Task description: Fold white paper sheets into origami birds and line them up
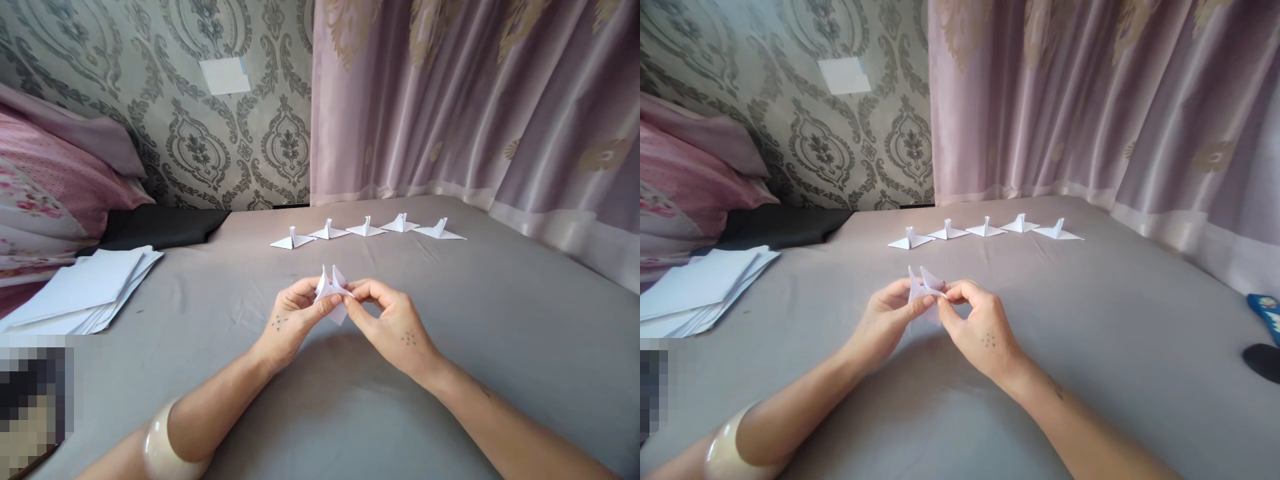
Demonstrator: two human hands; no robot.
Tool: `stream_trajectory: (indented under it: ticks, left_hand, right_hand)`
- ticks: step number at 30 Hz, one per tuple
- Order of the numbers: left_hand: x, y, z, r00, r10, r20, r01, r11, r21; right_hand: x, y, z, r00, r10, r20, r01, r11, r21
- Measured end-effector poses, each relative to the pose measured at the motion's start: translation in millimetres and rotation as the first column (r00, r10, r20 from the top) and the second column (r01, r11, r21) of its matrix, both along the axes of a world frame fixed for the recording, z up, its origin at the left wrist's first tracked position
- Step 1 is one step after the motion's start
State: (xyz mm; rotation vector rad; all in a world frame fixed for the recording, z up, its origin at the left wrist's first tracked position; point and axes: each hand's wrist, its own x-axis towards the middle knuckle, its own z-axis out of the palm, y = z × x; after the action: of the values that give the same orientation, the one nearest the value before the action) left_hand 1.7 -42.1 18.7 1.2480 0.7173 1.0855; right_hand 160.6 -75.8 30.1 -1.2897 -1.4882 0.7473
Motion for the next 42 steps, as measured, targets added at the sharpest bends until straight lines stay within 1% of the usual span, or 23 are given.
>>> stream_trajectory:
  ticks: [3, 6, 8, 10, 13, 16, 19, 22, 25, 28, 31, 35, 37, 39, 42]
  left_hand:
    - [0.5, -1.0, 2.7, 1.000, 0.015, -0.016, -0.015, 1.000, -0.020]
    - [0.2, -1.5, 3.8, 0.993, 0.081, -0.090, -0.082, 0.997, -0.008]
    - [-0.3, -1.8, 2.6, 0.980, 0.133, -0.147, -0.128, 0.991, 0.045]
    - [-0.7, -2.8, -0.1, 0.964, 0.169, -0.204, -0.144, 0.981, 0.133]
    - [-1.1, -5.0, -5.1, 0.934, 0.187, -0.305, -0.110, 0.961, 0.254]
    - [-1.3, -5.6, -7.8, 0.909, 0.179, -0.377, -0.066, 0.953, 0.295]
    - [-1.6, -2.5, -6.8, 0.923, 0.146, -0.355, -0.054, 0.965, 0.257]
    - [-2.9, 1.9, -3.7, 0.942, 0.068, -0.329, -0.014, 0.986, 0.163]
    - [-4.7, 4.6, -1.0, 0.945, 0.004, -0.327, 0.025, 0.996, 0.086]
    - [-5.7, 4.9, 0.3, 0.941, -0.038, -0.335, 0.055, 0.998, 0.043]
    - [-5.9, 4.0, 0.5, 0.932, -0.060, -0.358, 0.071, 0.997, 0.018]
    - [-6.2, 4.0, -0.4, 0.925, -0.068, -0.375, 0.077, 0.997, 0.009]
    - [-6.5, 4.8, -0.6, 0.926, -0.060, -0.374, 0.070, 0.997, 0.013]
    - [-7.1, 5.9, -0.4, 0.936, -0.061, -0.347, 0.069, 0.998, 0.011]
    - [-8.6, 7.7, 0.2, 0.962, -0.087, -0.258, 0.090, 0.996, -0.002]
  right_hand:
    - [0.5, 1.1, -1.2, 1.000, -0.004, -0.012, 0.004, 1.000, -0.017]
    - [1.7, 1.5, -0.4, 1.000, -0.001, 0.015, 0.001, 1.000, -0.022]
    - [2.4, 0.9, 1.9, 0.999, 0.002, 0.041, -0.002, 1.000, -0.002]
    - [2.7, -0.2, 4.7, 0.998, -0.002, 0.056, -0.001, 0.999, 0.049]
    - [1.8, -1.1, 6.8, 0.998, -0.013, 0.062, 0.006, 0.994, 0.106]
    - [0.5, -0.4, 6.1, 0.997, -0.028, 0.067, 0.020, 0.993, 0.114]
    - [2.0, 0.7, 5.5, 0.995, -0.035, 0.093, 0.024, 0.994, 0.110]
    - [6.8, 1.4, 6.2, 0.991, -0.016, 0.136, 0.005, 0.997, 0.076]
    - [12.4, 2.4, 6.8, 0.982, 0.018, 0.189, -0.029, 0.998, 0.058]
    - [15.4, 3.2, 6.2, 0.974, 0.057, 0.219, -0.069, 0.997, 0.046]
    - [14.4, 3.0, 4.2, 0.974, 0.063, 0.220, -0.078, 0.995, 0.060]
    - [10.6, 2.2, 0.1, 0.980, 0.071, 0.184, -0.087, 0.993, 0.084]
    - [9.3, 1.7, -0.6, 0.986, 0.073, 0.150, -0.085, 0.993, 0.077]
    - [9.0, 0.9, 1.2, 0.994, 0.077, 0.083, -0.082, 0.995, 0.062]
    - [10.7, -1.1, 8.1, 0.993, 0.087, -0.076, -0.082, 0.995, 0.059]
